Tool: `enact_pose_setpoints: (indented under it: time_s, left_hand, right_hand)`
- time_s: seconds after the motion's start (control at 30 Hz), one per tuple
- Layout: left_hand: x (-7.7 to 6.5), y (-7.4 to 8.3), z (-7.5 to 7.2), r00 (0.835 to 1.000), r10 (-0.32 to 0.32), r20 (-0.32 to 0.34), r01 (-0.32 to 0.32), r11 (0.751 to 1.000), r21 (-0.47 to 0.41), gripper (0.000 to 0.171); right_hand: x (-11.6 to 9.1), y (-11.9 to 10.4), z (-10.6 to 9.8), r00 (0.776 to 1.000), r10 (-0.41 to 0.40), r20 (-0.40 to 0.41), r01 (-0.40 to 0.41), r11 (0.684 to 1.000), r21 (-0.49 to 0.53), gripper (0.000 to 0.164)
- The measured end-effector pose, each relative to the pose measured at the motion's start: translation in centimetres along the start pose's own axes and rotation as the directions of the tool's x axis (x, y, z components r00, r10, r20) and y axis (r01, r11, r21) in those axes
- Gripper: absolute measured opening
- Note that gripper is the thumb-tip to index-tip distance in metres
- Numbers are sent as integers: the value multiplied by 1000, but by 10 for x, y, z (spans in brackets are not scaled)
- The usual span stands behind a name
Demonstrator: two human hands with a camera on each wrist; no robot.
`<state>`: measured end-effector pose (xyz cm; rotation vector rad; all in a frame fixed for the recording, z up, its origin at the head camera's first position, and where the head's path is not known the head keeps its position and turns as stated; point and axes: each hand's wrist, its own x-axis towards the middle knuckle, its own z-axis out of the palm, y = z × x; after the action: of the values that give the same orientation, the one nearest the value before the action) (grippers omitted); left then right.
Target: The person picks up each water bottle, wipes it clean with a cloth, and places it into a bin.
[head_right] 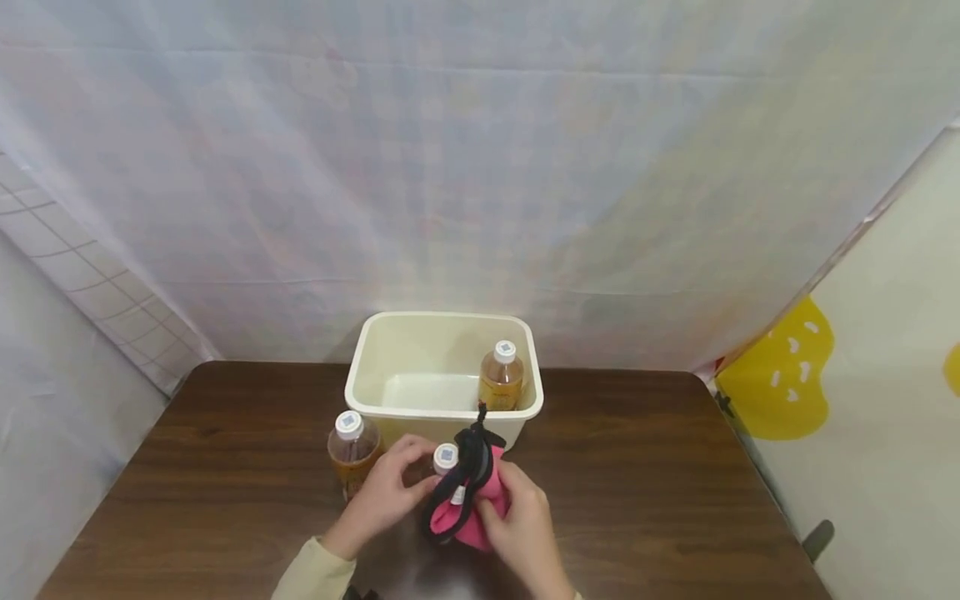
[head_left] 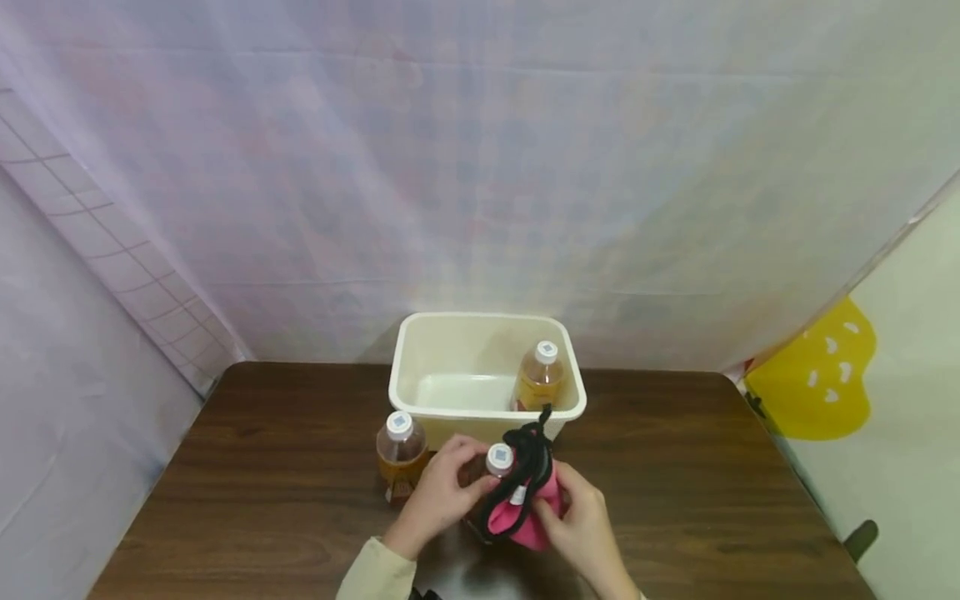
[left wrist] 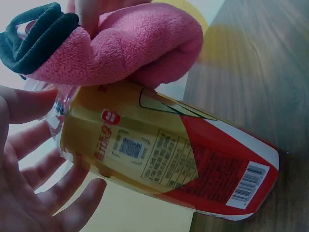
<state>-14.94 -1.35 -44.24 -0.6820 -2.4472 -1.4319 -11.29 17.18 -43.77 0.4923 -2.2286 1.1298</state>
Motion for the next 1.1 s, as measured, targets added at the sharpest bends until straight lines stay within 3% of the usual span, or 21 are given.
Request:
enact_pose_setpoints:
  time_s: [0.1, 0.17, 0.5, 0.63, 0.77, 1.1]
  left_hand:
    - [6, -1, -2, 1000, 26, -3, -26, 999, 42, 28]
    - [2, -2, 0, 1000, 7, 9, -8, 998, 55, 29]
    - [12, 4, 1, 998, -57, 22, 55, 996, 65, 27]
    - [13, 3, 3, 999, -33, 3, 33, 999, 29, 27]
    - [14, 3, 5, 999, 0, -35, 0, 1000, -13, 27]
    - [14, 6, 6, 999, -29, -26, 28, 999, -44, 29]
  right_hand:
    - [11, -2, 0, 999, -47, 0, 47, 998, -41, 45]
    - [8, -3, 0, 999, -47, 1, 47, 997, -63, 45]
    - [16, 4, 3, 999, 23, 28, -18, 988, -154, 40]
    - [16, 5, 3, 997, 59, 45, -52, 989, -142, 37]
    - [6, 13, 8, 997, 66, 35, -61, 988, -139, 35]
    - [-27, 50, 29, 964, 249, 89, -226, 952, -205, 29]
